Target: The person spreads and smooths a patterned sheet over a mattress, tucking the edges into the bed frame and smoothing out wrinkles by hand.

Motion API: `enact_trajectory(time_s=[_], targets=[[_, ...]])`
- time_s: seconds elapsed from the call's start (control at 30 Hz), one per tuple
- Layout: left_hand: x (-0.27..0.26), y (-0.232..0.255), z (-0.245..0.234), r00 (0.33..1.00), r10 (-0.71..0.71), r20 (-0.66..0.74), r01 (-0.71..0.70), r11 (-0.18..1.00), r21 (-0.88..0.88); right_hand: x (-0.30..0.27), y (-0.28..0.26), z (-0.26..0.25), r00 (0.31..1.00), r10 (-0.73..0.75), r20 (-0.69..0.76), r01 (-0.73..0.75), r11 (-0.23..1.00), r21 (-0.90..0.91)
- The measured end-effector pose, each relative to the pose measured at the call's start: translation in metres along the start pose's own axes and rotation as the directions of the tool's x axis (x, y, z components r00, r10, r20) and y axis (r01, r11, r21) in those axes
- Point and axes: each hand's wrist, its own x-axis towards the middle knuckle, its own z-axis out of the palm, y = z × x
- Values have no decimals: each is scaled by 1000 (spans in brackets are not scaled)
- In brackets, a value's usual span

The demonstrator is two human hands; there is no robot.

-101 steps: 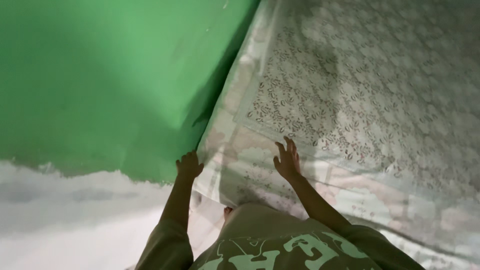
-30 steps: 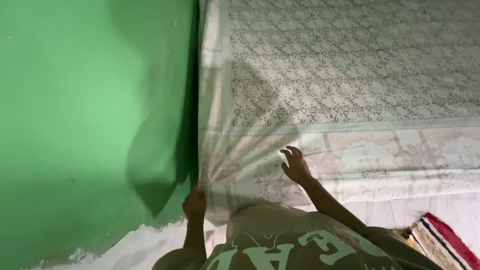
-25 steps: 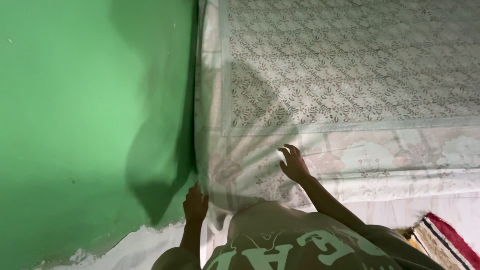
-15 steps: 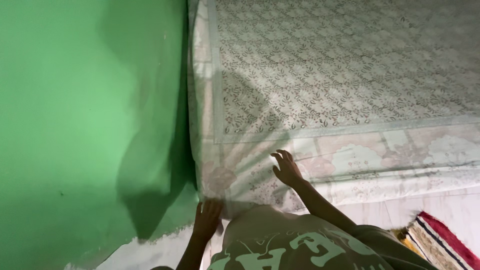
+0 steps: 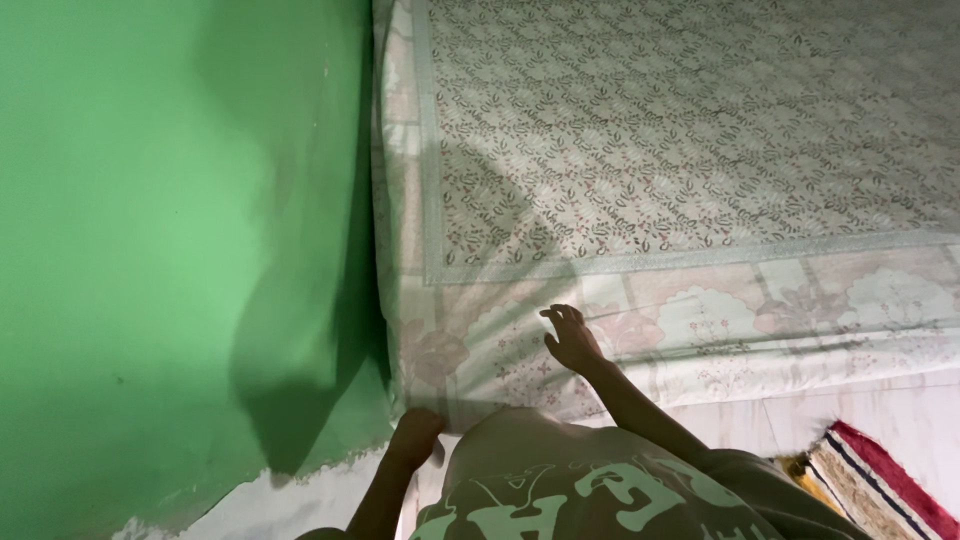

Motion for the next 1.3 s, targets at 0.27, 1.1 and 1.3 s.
enact_trajectory(time_s=[0.27, 1.1, 1.3], targets=[[0, 2, -7, 973, -110, 204, 121, 992, -46, -1, 6, 8, 1000, 12, 5, -13, 1000, 27], [179, 77, -125, 826, -34, -563, -61, 987, -149, -52, 0, -100, 917, 265, -298, -243, 964, 109], [198, 144, -107, 857, -38, -513, -13, 995, -95, -83, 33, -119, 922, 266, -281, -233, 961, 146]])
